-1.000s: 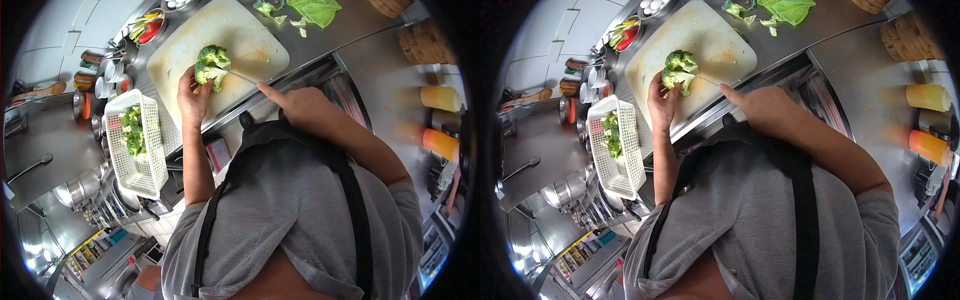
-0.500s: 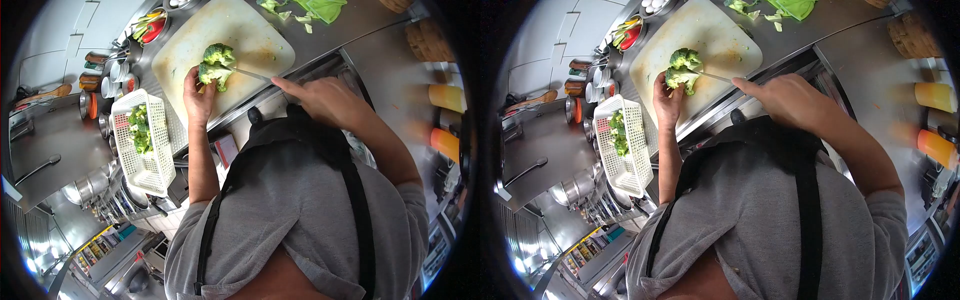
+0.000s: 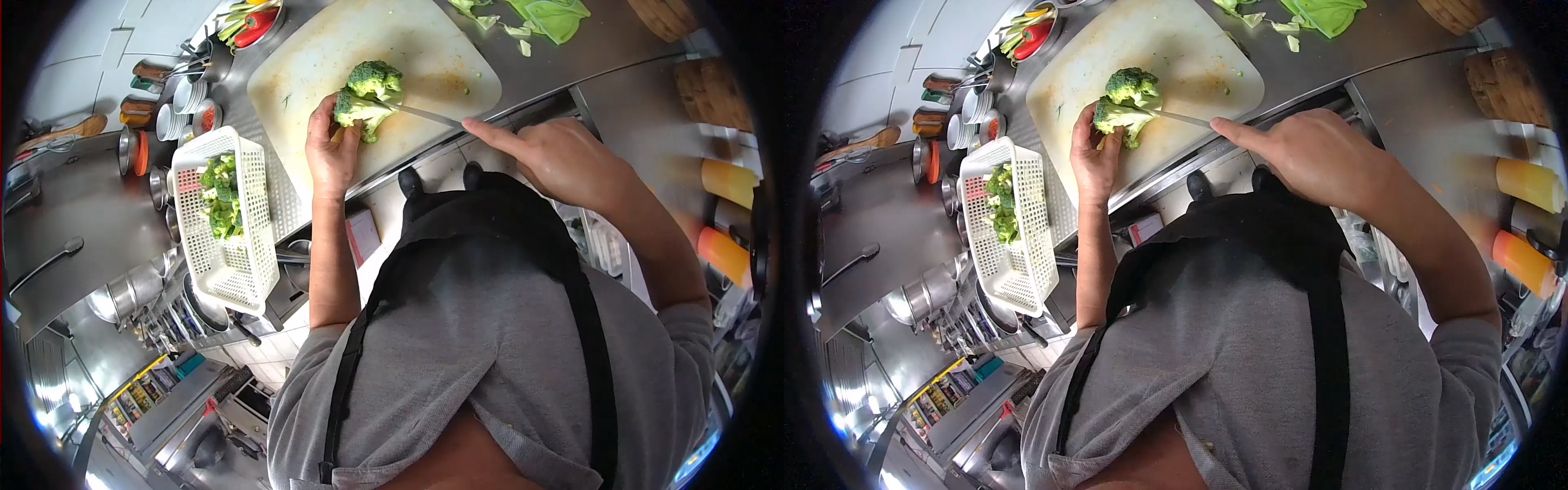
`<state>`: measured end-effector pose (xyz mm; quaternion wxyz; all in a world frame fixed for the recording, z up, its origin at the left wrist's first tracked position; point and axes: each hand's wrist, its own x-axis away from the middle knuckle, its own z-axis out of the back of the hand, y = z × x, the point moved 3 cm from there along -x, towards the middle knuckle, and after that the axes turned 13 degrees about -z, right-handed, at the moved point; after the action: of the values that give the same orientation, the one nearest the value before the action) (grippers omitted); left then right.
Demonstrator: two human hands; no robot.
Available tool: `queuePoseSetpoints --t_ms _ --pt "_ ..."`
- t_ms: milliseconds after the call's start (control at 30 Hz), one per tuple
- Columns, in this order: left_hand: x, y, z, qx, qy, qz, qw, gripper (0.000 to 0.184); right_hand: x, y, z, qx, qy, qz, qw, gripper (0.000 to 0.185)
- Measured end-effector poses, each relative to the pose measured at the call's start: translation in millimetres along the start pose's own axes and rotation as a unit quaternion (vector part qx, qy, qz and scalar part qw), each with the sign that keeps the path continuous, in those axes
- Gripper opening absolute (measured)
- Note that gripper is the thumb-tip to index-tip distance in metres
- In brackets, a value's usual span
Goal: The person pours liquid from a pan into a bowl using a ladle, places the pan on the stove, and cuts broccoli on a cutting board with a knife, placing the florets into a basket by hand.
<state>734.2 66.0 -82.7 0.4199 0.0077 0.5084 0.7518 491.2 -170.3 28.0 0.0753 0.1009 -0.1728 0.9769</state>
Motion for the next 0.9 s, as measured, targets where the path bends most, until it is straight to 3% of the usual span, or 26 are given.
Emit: queuePoseSetpoints --t_ms 67,233,300,333,367,400,433,467,533,567,600,667,733,800,900 --pt "0 0 -2 0.052 0.015 -0.004 0.999 0.052 -7 -3 -3 0.001 0.001 0.002 1.000 0.079" --pt "2 7 -2 0.010 0.024 -0.005 1.000 0.053 -13 -13 -4 0.018 0.019 0.003 1.000 0.079" --pt "1 4 -3 0.030 0.036 0.019 0.999 0.053 -16 -5 -4 -0.084 -0.101 -0.040 0.990 0.078" --pt "2 2 -3 0.030 0.042 0.018 0.999 0.053 -18 -4 -2 -0.080 -0.101 -0.037 0.991 0.078" --pt "3 -1 -3 0.058 0.048 0.032 0.997 0.052 -20 0 -4 -0.252 -0.175 -0.129 0.943 0.077" --pt "3 -2 -3 0.086 0.054 0.045 0.994 0.051 -21 4 -7 -0.412 -0.242 -0.215 0.852 0.076" --pt "3 1 -2 0.086 0.062 0.044 0.993 0.051 -22 12 -15 -0.443 -0.267 -0.215 0.828 0.074" --pt "4 5 0 0.076 0.067 0.038 0.994 0.051 -21 14 -22 -0.437 -0.268 -0.210 0.833 0.074" --pt "4 14 4 0.066 0.078 0.033 0.994 0.051 -14 5 -21 -0.340 -0.141 -0.105 0.924 0.072" --pt "5 20 7 -0.003 0.075 0.018 0.997 0.052 -9 -1 -10 -0.234 -0.114 -0.103 0.960 0.074" --pt "5 24 7 -0.072 0.071 0.003 0.995 0.054 -7 -6 -13 -0.231 -0.115 -0.101 0.961 0.074" --pt "6 20 4 -0.076 0.084 0.031 0.993 0.056 -7 -14 -19 -0.075 0.002 -0.036 0.997 0.074" --pt "6 18 3 -0.081 0.099 0.056 0.990 0.058 -7 -17 -19 -0.063 -0.002 -0.032 0.997 0.076" --pt "7 17 2 -0.076 0.082 0.085 0.990 0.057 -7 -17 -15 -0.114 -0.095 -0.056 0.987 0.077" --pt "9 21 2 -0.042 0.105 0.089 0.990 0.058 2 -20 -8 -0.130 -0.098 -0.065 0.985 0.079"
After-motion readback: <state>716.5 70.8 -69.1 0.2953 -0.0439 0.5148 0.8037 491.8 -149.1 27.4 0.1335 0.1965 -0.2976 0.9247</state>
